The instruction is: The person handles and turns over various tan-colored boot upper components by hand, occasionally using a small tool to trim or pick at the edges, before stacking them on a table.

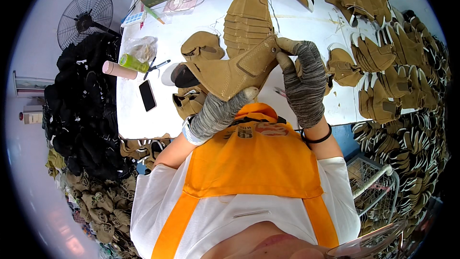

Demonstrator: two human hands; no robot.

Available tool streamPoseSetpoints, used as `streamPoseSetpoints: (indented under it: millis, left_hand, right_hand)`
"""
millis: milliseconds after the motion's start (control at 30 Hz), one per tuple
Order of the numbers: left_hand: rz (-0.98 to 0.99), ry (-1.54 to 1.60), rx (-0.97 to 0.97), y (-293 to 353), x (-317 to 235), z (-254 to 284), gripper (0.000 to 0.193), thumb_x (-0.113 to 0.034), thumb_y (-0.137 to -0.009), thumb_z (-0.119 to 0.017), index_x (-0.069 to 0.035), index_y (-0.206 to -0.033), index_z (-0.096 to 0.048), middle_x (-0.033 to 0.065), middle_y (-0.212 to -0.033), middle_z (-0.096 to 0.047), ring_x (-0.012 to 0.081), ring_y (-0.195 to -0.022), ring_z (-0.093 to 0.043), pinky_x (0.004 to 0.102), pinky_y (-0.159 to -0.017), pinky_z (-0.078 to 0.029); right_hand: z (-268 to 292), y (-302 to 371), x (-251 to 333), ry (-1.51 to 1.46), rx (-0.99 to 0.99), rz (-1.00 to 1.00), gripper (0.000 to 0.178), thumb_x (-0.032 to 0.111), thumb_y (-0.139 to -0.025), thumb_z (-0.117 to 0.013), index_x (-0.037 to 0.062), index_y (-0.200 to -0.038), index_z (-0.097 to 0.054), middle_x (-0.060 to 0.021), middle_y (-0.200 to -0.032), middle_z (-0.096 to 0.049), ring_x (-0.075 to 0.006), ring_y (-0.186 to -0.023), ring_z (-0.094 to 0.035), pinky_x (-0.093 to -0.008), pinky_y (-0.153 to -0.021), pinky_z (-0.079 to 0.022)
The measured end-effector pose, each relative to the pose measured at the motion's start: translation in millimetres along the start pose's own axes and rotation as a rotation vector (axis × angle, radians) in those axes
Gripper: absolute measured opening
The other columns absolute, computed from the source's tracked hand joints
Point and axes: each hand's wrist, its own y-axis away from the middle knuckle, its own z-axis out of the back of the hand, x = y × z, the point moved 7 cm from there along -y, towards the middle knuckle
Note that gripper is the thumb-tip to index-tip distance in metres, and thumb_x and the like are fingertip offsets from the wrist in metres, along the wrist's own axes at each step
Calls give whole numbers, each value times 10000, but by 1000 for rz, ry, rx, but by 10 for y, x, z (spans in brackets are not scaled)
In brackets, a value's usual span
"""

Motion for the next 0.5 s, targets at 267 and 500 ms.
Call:
streamPoseSetpoints:
  millis: [267,500]
  left_hand:
    - [63,72,-3,-27,111,19,448,-253,-881,-642,-7,-1228,-501,119,-1134,-586,198,-1040,-561,322,-866,-466]
    - [8,-140,-38,-19,249,120,430,-262,-881,-640,-8,-1202,-507,93,-1084,-580,176,-960,-562,295,-806,-478]
  right_hand:
    - [-69,11,-129,-26,18,11,197,19,-826,-635,33,-1023,-628,-102,-932,-613,-213,-851,-601,-297,-776,-491]
    - [-439,628,-1123,-347,50,-499,293,206,-923,-568,9,-1139,-554,-70,-956,-627,-162,-861,-603,-290,-793,-491]
